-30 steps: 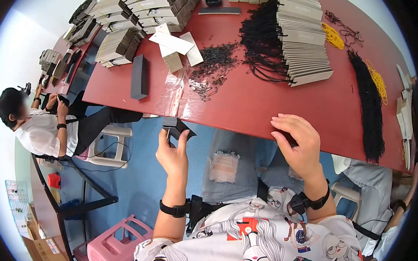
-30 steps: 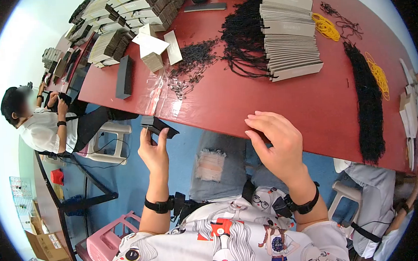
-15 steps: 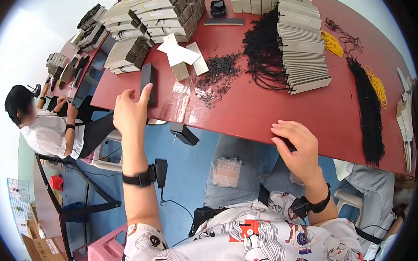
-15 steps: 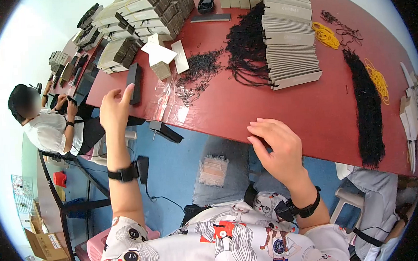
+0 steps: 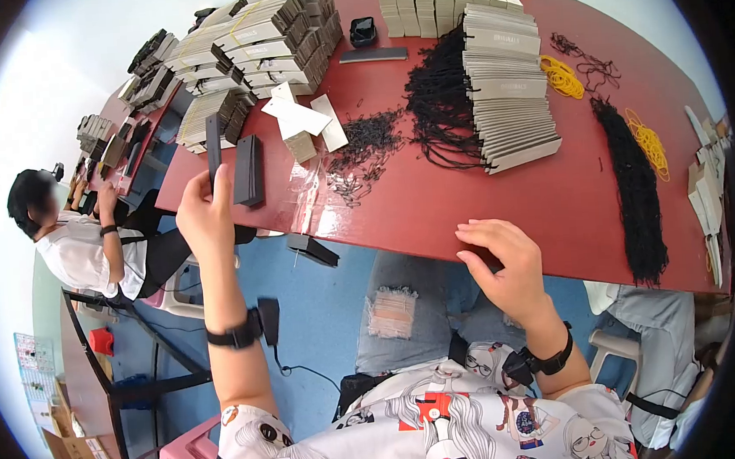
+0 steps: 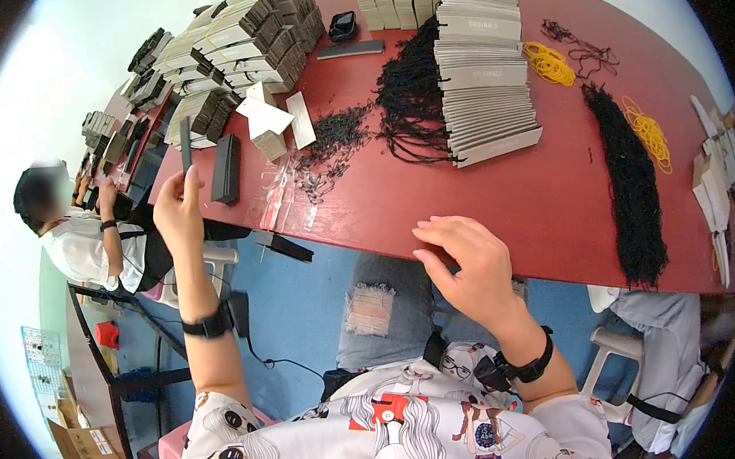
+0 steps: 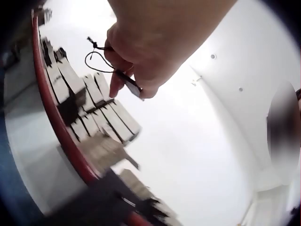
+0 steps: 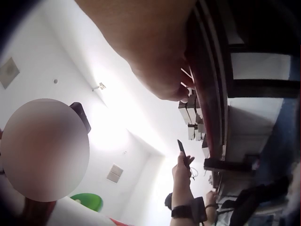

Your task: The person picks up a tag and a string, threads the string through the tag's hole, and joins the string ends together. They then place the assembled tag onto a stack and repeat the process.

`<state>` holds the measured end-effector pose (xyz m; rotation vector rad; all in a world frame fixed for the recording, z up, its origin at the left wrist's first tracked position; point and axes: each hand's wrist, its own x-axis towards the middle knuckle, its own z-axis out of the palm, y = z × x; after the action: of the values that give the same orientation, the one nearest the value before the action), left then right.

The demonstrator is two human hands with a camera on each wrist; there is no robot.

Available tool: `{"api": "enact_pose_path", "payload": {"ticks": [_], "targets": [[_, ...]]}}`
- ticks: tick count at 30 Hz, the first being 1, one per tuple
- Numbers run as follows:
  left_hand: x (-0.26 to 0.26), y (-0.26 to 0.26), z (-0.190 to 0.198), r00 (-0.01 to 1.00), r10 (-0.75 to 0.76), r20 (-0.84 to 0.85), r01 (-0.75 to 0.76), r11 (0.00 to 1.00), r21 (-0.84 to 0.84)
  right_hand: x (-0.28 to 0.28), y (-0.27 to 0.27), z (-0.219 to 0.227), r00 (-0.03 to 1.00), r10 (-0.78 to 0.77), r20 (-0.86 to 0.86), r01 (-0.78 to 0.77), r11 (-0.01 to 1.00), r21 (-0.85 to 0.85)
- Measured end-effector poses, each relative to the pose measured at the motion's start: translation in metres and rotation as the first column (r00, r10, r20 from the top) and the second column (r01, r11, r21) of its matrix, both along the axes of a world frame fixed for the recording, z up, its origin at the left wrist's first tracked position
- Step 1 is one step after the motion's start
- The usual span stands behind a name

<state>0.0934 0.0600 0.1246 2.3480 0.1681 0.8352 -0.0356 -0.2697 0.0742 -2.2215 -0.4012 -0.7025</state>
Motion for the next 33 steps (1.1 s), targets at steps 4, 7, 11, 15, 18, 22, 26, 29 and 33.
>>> {"api": "enact_pose_path", "payload": {"ticks": [4,7,11,15,18,22,26,29,33], "targets": [[-0.075,-0.071,-0.008,0.815,-0.571,0.099,0.543,0.692,-0.476,0.005,0.016,0.02,0.925,0.304,-0.229,-0.103,0.778,0.619],[-0.104,-0.115,-0.03,0.592,-0.805,-0.034,0.728,0.552,-0.407,0.014,0.029,0.04,0.771,0.618,-0.154,-0.156,0.418,0.895],[-0.101,-0.132,-0.038,0.543,-0.838,0.061,0.735,0.438,-0.518,0.023,0.02,0.047,0.738,0.641,-0.209,-0.36,0.637,0.681],[-0.102,-0.121,-0.037,0.505,-0.859,0.078,0.732,0.379,-0.566,0.024,0.02,0.056,0.737,0.614,-0.283,-0.46,0.762,0.456],[-0.118,-0.101,-0.033,0.626,-0.779,-0.049,0.725,0.603,-0.332,0.018,0.033,0.056,0.793,0.583,-0.177,-0.524,0.801,0.289],[-0.148,-0.084,-0.063,0.712,-0.701,0.04,0.693,0.691,-0.205,0.005,0.058,0.023,0.63,0.741,-0.235,-0.636,0.665,0.393],[-0.164,-0.055,-0.089,0.801,-0.598,0.03,0.592,0.783,-0.191,0.002,0.073,0.018,0.58,0.729,-0.364,-0.511,0.673,0.534],[-0.17,-0.051,-0.106,0.804,-0.595,-0.006,0.54,0.733,-0.414,0.004,0.087,0.005,0.461,0.809,-0.364,-0.503,0.576,0.644],[-0.17,-0.062,-0.11,0.791,-0.606,0.086,0.521,0.592,-0.615,0.009,0.093,0.004,0.473,0.791,-0.387,-0.449,0.595,0.667]]}}
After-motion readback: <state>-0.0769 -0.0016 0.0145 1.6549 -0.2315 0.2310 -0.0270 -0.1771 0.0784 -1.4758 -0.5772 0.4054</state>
